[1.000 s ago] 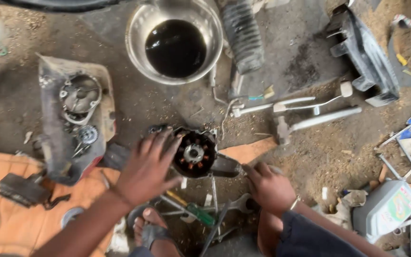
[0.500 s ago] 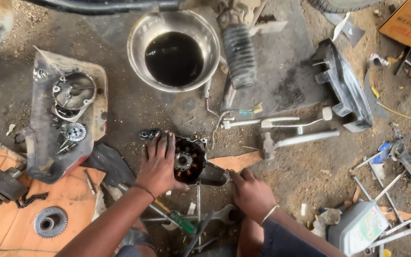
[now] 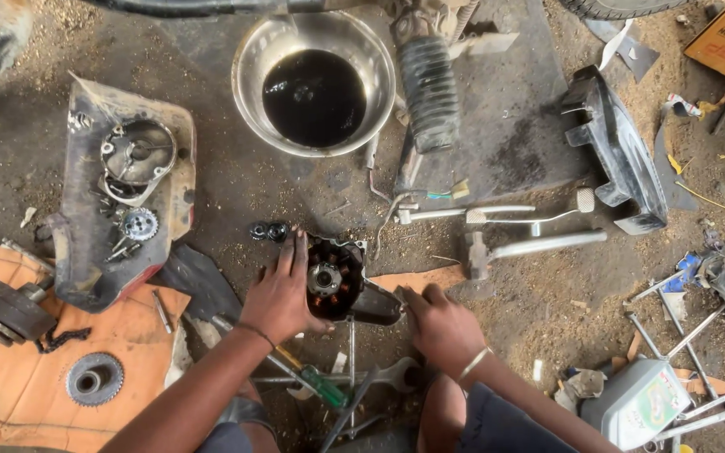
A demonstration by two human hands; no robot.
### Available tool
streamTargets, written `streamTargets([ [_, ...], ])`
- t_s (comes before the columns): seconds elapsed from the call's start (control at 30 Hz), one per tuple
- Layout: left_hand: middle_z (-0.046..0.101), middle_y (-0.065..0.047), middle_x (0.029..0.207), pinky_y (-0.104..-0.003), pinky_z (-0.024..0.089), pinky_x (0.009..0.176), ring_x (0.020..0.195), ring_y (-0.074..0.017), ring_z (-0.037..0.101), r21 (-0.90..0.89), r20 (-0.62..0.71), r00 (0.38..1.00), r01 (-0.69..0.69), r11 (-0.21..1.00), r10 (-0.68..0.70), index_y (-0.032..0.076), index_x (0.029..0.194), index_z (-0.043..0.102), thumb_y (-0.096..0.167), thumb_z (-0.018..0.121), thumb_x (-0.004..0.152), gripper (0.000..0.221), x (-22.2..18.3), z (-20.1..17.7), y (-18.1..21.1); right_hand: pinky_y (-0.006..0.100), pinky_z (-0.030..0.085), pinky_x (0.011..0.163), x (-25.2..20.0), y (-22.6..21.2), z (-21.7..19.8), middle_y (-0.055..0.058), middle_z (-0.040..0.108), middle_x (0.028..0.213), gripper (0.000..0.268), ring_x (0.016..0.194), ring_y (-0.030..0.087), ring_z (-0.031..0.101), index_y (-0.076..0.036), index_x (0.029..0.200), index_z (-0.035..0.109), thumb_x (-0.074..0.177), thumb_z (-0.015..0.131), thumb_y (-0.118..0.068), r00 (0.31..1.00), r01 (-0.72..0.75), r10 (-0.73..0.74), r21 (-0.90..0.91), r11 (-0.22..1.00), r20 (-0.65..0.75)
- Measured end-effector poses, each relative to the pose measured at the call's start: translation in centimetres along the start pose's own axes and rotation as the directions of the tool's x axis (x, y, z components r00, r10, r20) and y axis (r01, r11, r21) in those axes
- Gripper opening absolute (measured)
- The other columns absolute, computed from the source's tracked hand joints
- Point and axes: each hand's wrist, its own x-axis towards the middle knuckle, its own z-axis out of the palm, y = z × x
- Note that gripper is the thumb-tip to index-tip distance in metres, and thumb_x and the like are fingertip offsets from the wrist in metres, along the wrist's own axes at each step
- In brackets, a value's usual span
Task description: Disassembling and inspecting motorcycle engine components, specifically focusing on the stator coil and related parts.
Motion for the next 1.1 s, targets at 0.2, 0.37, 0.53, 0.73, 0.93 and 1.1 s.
streamTargets([
  [0.2, 0.002, -0.024, 0.164, -0.052, 0.034, 0.115, 0.142, -0.0434, 0.032, -0.04, -0.02, 1.0, 0.017, 0.999, -0.018, -0.002, 0.154, -0.008, 0.072, 0.09, 0.045, 0.165, -0.4, 0.0, 0.1, 0.033, 0.062, 0.052, -0.5, 0.0, -0.4, 0.013, 0.067, 0.097, 0.034, 0.064, 0.023, 0.071, -0.012, 0.127, 0.064, 0.097, 0.056, -0.025, 1.0, 0.008, -0.008, 0.032, 0.999, -0.007],
  [0.37, 0.004, -0.023, 0.163, -0.052, 0.037, 0.115, 0.142, -0.0424, 0.034, -0.036, -0.004, 0.999, 0.045, 0.998, -0.045, -0.001, 0.155, -0.007, 0.071, 0.092, 0.043, 0.166, -0.4, 0.3, -0.1, 0.035, 0.063, 0.054, 0.3, -1.0, -1.9, 0.016, 0.065, 0.098, 0.033, 0.07, 0.026, 0.071, -0.012, 0.125, 0.065, 0.096, 0.057, -0.024, 0.999, -0.026, 0.026, 0.01, 1.0, 0.024],
  [0.53, 0.007, -0.022, 0.162, -0.051, 0.039, 0.113, 0.139, -0.0445, 0.037, -0.139, -0.075, 0.996, 0.043, 0.989, -0.054, 0.0, 0.153, -0.005, 0.07, 0.093, 0.042, 0.164, -0.6, 1.1, -0.2, 0.037, 0.063, 0.059, -0.6, 0.3, 0.0, 0.012, 0.066, 0.099, 0.032, 0.08, 0.029, 0.073, -0.013, 0.123, 0.065, 0.094, 0.059, -0.023, 0.998, 0.019, -0.019, -0.008, 1.0, -0.055],
  [0.73, 0.013, -0.023, 0.161, -0.047, 0.05, 0.106, 0.138, -0.0446, 0.04, -0.138, 0.011, 0.994, 0.11, 0.984, -0.109, 0.005, 0.157, -0.006, 0.071, 0.091, 0.045, 0.163, -0.8, 0.4, 0.3, 0.037, 0.064, 0.057, 0.6, -0.8, -2.1, 0.014, 0.064, 0.101, 0.031, 0.077, 0.028, 0.073, -0.013, 0.122, 0.065, 0.093, 0.058, -0.021, 0.994, -0.048, 0.054, -0.065, 0.997, 0.092],
  [0.93, 0.006, -0.024, 0.163, -0.048, 0.05, 0.105, 0.136, -0.0447, 0.04, -0.137, 0.054, 0.991, 0.13, 0.982, -0.123, 0.006, 0.157, -0.011, 0.07, 0.092, 0.045, 0.165, -0.8, 0.3, 0.4, 0.034, 0.063, 0.056, 0.5, -0.7, -2.0, 0.009, 0.066, 0.1, 0.03, 0.074, 0.023, 0.074, -0.017, 0.122, 0.066, 0.097, 0.056, -0.03, 0.993, -0.099, 0.096, 0.043, 0.994, 0.069],
  [1.1, 0.008, -0.024, 0.162, -0.048, 0.048, 0.106, 0.137, -0.0452, 0.039, -0.122, 0.027, 0.993, 0.114, 0.986, -0.112, 0.006, 0.157, -0.008, 0.071, 0.092, 0.045, 0.164, -0.9, 0.6, 0.3, 0.036, 0.063, 0.055, 1.1, -1.0, -2.5, 0.013, 0.065, 0.097, 0.031, 0.076, 0.026, 0.072, -0.014, 0.122, 0.066, 0.095, 0.058, -0.027, 0.996, -0.049, 0.05, -0.018, 0.999, 0.074],
])
